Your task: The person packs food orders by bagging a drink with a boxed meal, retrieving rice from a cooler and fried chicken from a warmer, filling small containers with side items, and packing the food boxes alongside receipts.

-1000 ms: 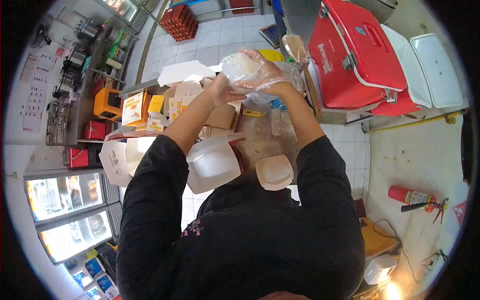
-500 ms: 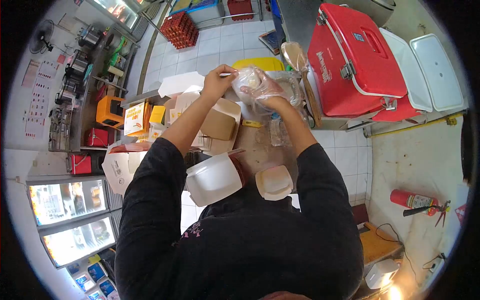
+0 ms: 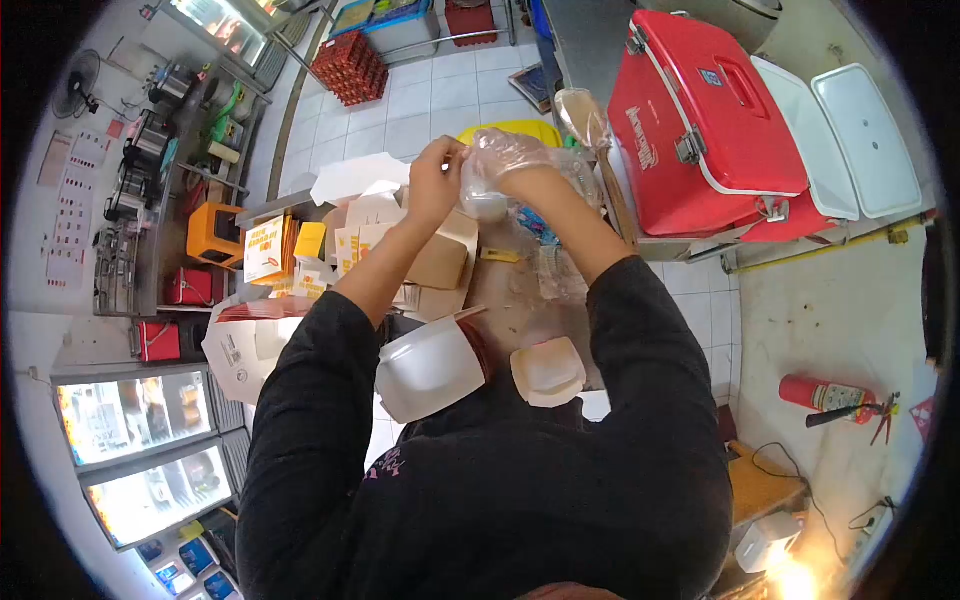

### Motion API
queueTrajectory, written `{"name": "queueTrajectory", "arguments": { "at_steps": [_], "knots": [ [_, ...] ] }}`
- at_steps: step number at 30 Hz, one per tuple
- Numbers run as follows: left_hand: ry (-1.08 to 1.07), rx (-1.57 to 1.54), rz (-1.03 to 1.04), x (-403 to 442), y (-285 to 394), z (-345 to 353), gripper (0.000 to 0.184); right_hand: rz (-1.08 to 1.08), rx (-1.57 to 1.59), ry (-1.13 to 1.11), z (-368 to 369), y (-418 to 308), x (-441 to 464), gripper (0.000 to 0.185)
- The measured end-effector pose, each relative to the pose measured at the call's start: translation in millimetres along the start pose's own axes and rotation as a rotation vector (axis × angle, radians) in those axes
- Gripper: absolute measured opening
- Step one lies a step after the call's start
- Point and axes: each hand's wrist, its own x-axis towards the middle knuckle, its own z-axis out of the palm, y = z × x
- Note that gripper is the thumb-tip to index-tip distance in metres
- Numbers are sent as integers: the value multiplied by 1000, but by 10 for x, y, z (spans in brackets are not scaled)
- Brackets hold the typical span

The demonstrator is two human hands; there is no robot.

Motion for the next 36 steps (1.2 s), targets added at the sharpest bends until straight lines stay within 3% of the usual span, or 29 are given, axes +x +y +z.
{"name": "queueTrajectory", "arguments": {
  "at_steps": [2, 4, 13, 22, 26, 29, 33, 35, 36],
  "knots": [
    [18, 36, 55, 19, -23, 24, 7, -70, -125, 37, 149, -20, 55, 32],
    [67, 67, -16, -11, -50, 85, 6, 37, -31, 142, 196, -118, -10, 34],
    [192, 29, -187, -122, -43, 107, 7, 214, 53, 131, 250, -345, 77, 32],
    [314, -40, -254, -188, -165, 174, 11, 304, 199, 336, 349, -427, -116, 34],
    [321, -66, -233, -213, -173, 143, 11, 350, 238, 283, 444, -313, -93, 34],
    [186, -111, -282, -183, -187, 45, 10, 146, 72, 251, 404, -92, -47, 34],
    [335, -76, -95, -222, -31, 1, 12, -82, 158, 195, 255, 83, -102, 32],
    [51, 125, -104, -277, 2, -106, 16, -141, 149, 183, 221, 127, -104, 32],
    [-20, 243, -8, -309, -26, -124, 21, -182, 151, 167, 205, 129, -105, 27]
  ]
}}
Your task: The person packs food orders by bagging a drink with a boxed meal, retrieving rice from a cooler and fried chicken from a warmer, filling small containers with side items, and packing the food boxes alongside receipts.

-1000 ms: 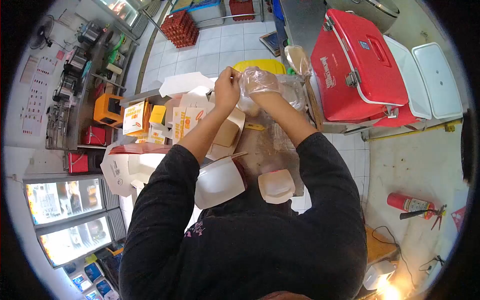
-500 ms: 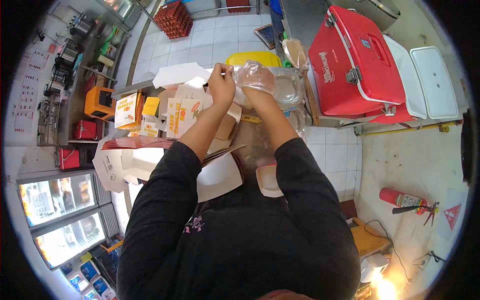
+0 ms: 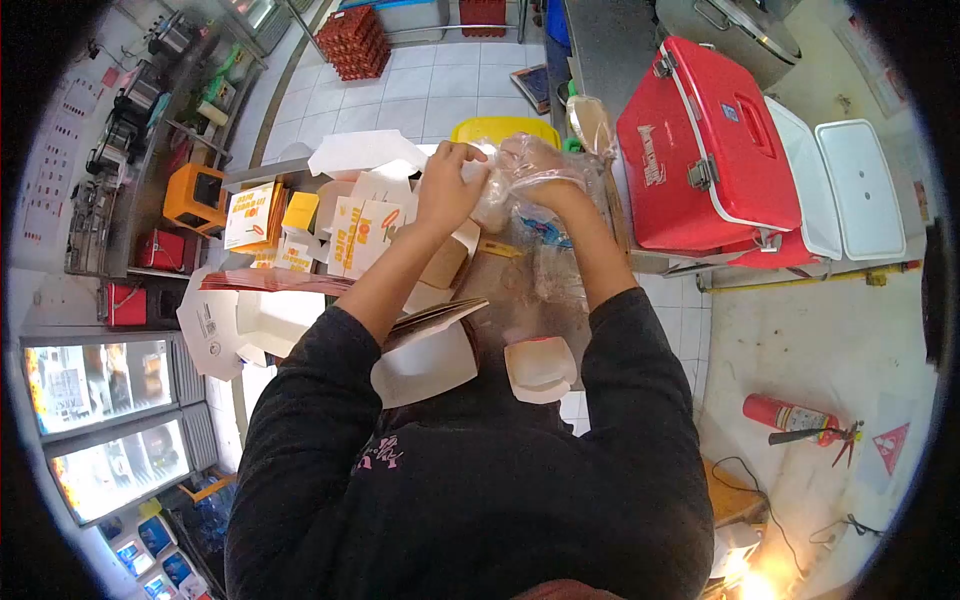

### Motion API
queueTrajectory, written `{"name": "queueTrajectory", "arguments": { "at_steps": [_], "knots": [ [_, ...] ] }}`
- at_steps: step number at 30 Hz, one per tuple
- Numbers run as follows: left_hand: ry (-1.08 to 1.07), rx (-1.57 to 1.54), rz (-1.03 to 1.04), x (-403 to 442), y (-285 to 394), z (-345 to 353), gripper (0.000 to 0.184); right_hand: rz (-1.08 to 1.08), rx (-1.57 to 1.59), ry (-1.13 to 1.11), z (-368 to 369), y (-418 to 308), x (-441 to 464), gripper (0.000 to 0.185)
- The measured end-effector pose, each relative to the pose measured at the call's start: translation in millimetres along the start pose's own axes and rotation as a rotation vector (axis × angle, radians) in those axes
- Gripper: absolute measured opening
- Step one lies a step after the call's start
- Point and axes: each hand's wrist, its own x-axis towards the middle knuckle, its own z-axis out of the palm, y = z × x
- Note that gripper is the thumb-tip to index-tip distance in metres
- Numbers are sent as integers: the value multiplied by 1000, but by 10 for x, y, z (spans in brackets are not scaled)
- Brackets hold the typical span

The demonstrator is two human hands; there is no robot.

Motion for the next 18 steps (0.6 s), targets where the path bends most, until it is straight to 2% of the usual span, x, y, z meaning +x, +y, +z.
{"name": "queueTrajectory", "arguments": {
  "at_steps": [2, 4, 6, 8, 10, 12, 13, 14, 15, 16, 18],
  "knots": [
    [59, -66, 22, -28, 27, 23, 22, -44, 11, -23, 21, 22, -7, 23],
    [125, -129, 53, -8, 36, -18, 22, -97, 40, -65, 60, 76, 30, 31],
    [-7, -84, -23, -11, 54, -98, 19, -118, 64, -73, 80, 96, 24, 31],
    [-42, -100, -29, 36, 54, -158, 18, -135, 88, -87, 74, 45, -22, 30],
    [-80, -119, -32, 72, 47, -218, 16, 5, -53, -70, 19, -78, -66, 29],
    [-172, -176, -131, 99, 74, -291, 13, -42, -70, -54, 39, -38, -80, 30],
    [-172, -178, -129, 102, 40, -283, 13, -90, -85, -36, 43, -17, -83, 31],
    [-155, -307, -172, 85, -31, -242, 13, -88, -87, -37, -36, -89, -117, 31],
    [-137, -434, -215, 69, -68, -212, 14, -3, -48, -72, -175, -235, -171, 33],
    [-136, -437, -215, 54, -99, -172, 14, 81, -9, -106, -249, -332, -194, 35],
    [-128, -451, -211, 34, -80, -137, 13, 87, -24, -108, -182, -320, -172, 36]
  ]
}}
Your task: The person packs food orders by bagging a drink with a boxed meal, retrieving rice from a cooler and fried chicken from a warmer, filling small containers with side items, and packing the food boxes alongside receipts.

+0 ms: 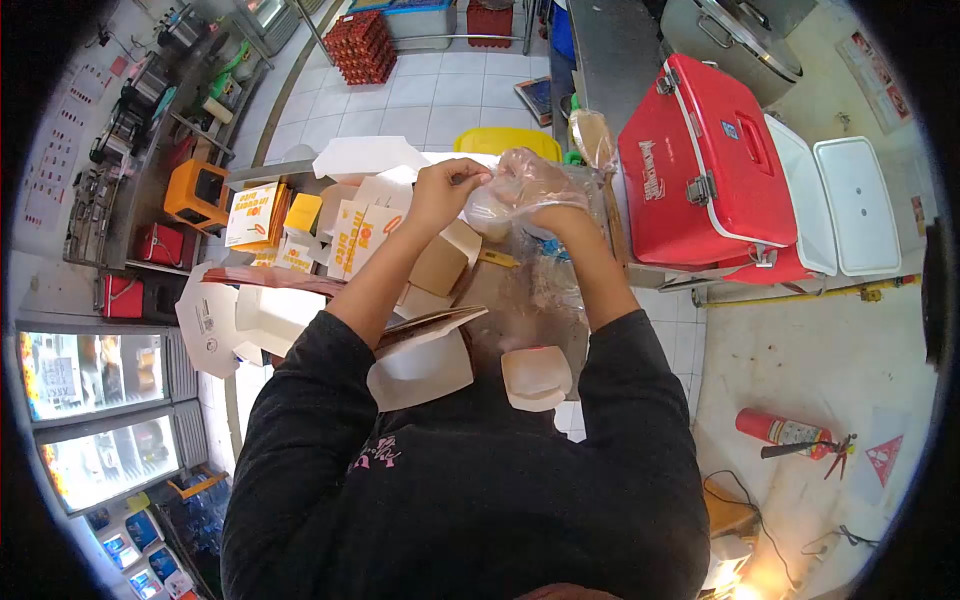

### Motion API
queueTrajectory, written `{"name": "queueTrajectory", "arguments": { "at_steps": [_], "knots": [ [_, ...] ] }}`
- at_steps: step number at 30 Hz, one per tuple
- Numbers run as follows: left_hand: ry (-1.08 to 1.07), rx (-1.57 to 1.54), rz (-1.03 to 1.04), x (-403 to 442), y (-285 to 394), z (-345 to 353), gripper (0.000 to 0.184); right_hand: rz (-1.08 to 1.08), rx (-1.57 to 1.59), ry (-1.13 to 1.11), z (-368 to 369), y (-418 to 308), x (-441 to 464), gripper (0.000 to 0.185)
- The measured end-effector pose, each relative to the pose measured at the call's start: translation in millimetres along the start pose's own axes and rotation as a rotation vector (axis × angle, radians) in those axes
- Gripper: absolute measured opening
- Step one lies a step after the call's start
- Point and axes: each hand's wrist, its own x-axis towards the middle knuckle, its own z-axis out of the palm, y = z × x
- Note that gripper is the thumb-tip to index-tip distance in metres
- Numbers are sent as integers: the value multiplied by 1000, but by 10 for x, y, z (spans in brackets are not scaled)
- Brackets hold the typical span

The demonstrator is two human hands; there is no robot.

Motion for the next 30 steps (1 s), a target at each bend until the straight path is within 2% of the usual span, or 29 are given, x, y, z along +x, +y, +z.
{"name": "queueTrajectory", "arguments": {
  "at_steps": [2, 4, 7, 8, 10, 12, 17, 19, 21, 22, 23, 24, 25, 26, 27, 28, 30],
  "knots": [
    [9, 65, 9, -39, 55, 14, 13, 8, -15, 3, 55, -43, 13, 37],
    [19, 131, 18, -76, 166, 16, 12, 32, -198, 30, 128, -152, -1, 35],
    [60, 175, 11, -115, 205, 25, 11, 37, -223, 21, 198, -185, -1, 32],
    [69, 226, 67, -112, 173, 31, 13, 38, -223, 16, 192, -246, -19, 32],
    [81, 275, 121, -103, 110, 36, 14, 218, -181, 28, 157, -364, -40, 31],
    [119, 469, 223, -116, 98, 57, 13, 217, -144, 73, 309, -283, -26, 32],
    [64, 483, 207, -117, 84, 35, 11, 158, -170, 131, 383, -337, -64, 32],
    [36, 479, 209, -58, -5, 8, 10, 231, -164, 166, 452, -304, -23, 31],
    [-69, 357, 186, -27, -41, -51, 11, 214, -101, 213, 453, -254, 19, 32],
    [-72, 355, 184, -66, -59, -54, 11, 404, -47, 201, 423, -209, 95, 32],
    [-170, 207, -8, -140, 1, -63, 13, 594, 6, 188, 400, -163, 114, 32],
    [-262, 60, -196, -164, 17, -70, 15, 594, 7, 187, 427, -42, 103, 32],
    [-262, 71, -191, -117, 23, -105, 15, 453, 4, 275, 456, 68, 118, 31],
    [-153, 109, -79, -120, 12, -117, 18, 323, 2, 354, 477, 76, 77, 30],
    [-47, 133, 30, -159, 1, -76, 22, 338, 2, 348, 507, 90, 15, 30],
    [-40, 3, -224, -157, -3, -88, 24, 380, 69, 344, 492, 106, 20, 27],
    [15, -27, -205, -131, -200, -35, 25, 475, 134, 333, 354, -14, 31, 22]
  ]
}}
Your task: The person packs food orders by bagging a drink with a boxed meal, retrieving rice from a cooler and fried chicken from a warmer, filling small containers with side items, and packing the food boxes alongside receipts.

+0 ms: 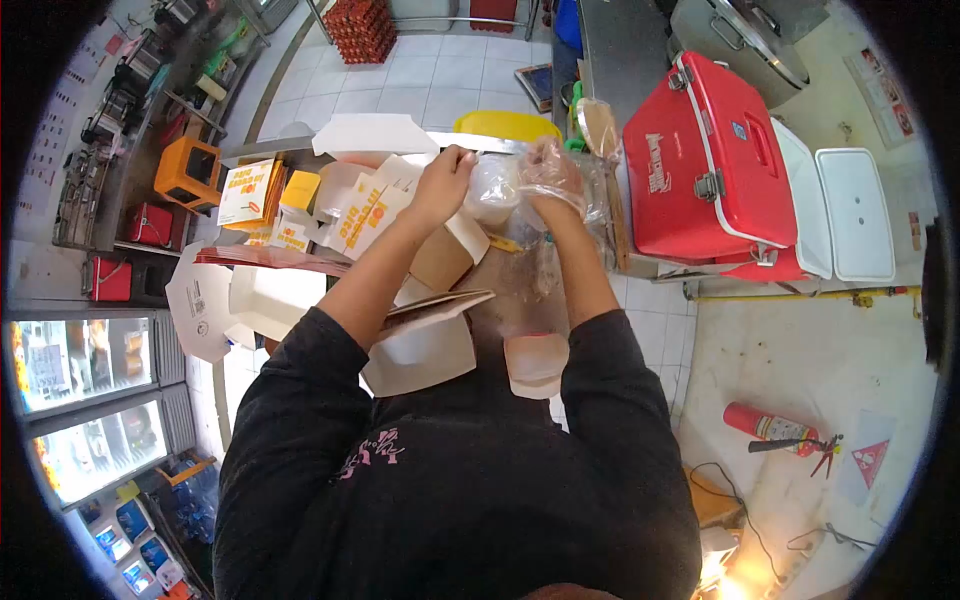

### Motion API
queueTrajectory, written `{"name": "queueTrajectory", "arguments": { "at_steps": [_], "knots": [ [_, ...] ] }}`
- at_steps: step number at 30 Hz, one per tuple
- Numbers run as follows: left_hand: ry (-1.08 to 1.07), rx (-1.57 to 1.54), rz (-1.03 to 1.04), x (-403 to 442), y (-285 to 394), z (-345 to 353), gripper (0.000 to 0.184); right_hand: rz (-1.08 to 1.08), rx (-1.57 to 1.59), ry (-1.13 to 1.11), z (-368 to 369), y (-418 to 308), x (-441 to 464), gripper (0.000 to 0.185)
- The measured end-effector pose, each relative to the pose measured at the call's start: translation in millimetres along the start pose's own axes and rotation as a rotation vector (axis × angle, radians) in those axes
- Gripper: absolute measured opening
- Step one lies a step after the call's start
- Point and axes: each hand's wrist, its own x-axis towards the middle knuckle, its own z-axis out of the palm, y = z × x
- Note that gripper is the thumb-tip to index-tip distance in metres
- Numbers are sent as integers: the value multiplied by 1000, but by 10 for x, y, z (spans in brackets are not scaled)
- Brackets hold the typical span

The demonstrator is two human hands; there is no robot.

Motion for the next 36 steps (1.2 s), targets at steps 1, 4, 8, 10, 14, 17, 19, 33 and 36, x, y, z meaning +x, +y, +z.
{"name": "queueTrajectory", "arguments": {
  "at_steps": [1, 4, 8, 10, 14, 17, 19, 33, 36],
  "knots": [
    [45, -24, 4, 25, -126, 17, 27, -6, 1, 2, 14, 13, 32, 22],
    [100, 114, 72, -92, 62, -10, 29, -38, 47, -66, 173, 247, 156, 27],
    [133, 197, 78, -54, 117, -45, 26, -257, 163, -134, -321, -13, 44, 25],
    [146, 142, 128, -7, 74, -45, 24, -357, 71, -115, -489, -159, -31, 26],
    [189, 37, 263, -41, 197, -49, 22, -722, -290, -246, -260, -114, -107, 30],
    [248, 131, 327, -66, 227, -80, 19, -755, -388, -210, -215, -103, -63, 31],
    [286, 162, 343, -51, 207, -87, 18, -798, -382, -188, -215, -117, -60, 32],
    [143, 544, 442, 131, 301, -109, 15, -945, -66, -318, -301, 426, -193, 18],
    [55, 470, 589, 229, 375, -168, 20, -839, -136, -248, -469, 337, -305, 24]
  ]
}}
